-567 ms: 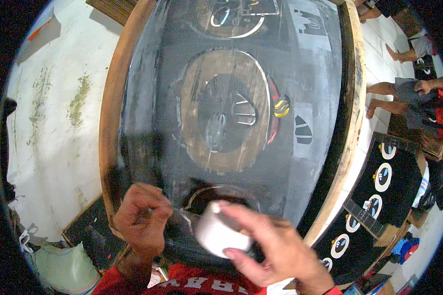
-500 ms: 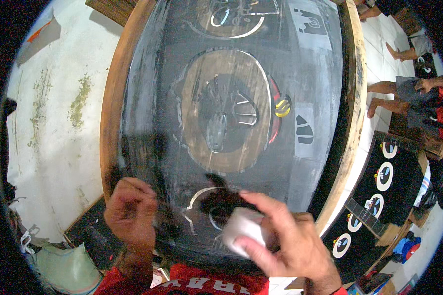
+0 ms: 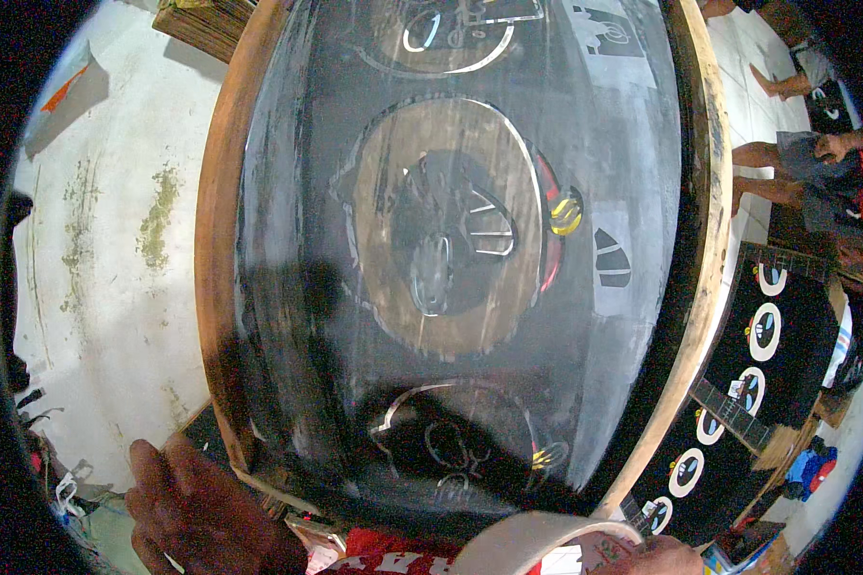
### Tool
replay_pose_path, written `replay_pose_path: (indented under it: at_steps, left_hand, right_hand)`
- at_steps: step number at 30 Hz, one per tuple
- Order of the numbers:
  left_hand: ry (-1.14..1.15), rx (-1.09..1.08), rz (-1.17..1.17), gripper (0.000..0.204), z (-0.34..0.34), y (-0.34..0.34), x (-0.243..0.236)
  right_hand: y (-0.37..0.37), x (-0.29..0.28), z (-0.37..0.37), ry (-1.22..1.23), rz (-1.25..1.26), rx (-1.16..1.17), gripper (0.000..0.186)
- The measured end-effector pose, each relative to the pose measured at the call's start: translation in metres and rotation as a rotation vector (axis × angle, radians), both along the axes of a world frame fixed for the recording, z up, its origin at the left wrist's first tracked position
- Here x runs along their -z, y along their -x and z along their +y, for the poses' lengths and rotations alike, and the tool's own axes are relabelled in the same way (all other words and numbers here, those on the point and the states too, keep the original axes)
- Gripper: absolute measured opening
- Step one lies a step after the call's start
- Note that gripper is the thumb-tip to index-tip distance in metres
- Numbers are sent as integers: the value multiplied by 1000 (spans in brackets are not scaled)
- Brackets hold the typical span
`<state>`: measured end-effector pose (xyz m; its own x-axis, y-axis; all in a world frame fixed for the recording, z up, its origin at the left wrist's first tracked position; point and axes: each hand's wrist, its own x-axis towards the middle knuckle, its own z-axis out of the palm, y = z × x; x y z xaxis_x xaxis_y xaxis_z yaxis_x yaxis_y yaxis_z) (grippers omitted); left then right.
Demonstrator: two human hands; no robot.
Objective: The person aligns a mesh screen over a printed design, secures it with tape, then uses a squeegee to apply ink across the screen. They repeat the inking and wiping steps on the same screen multiple times.
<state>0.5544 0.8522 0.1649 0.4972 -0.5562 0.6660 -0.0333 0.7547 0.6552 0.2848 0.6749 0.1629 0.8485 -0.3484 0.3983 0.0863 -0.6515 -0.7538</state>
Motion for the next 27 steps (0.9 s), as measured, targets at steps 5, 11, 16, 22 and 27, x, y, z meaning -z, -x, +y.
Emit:
replay_pose_path:
  at_steps: [5,11,16,22,27]
  left_hand:
    - [-357,-35,47,16,22,-3,28]
    - [-438,-23,294,18,17,-5,29]
    - [-400,62,97,33,9,-14,41]
    - [-866,-329,-365,18,-30,-26,84]
    - [-996,-455,-532,25,-74,-24,152]
  right_hand:
    - [-3,72,8,327,320,393,52]
    - [-14,114,38,326,336,810,90]
    - [-52,43,90,-560,-512,340,16]
    - [-89,93,66,-477,-2,699,43]
    - [-107,145,54,-517,201,949,50]
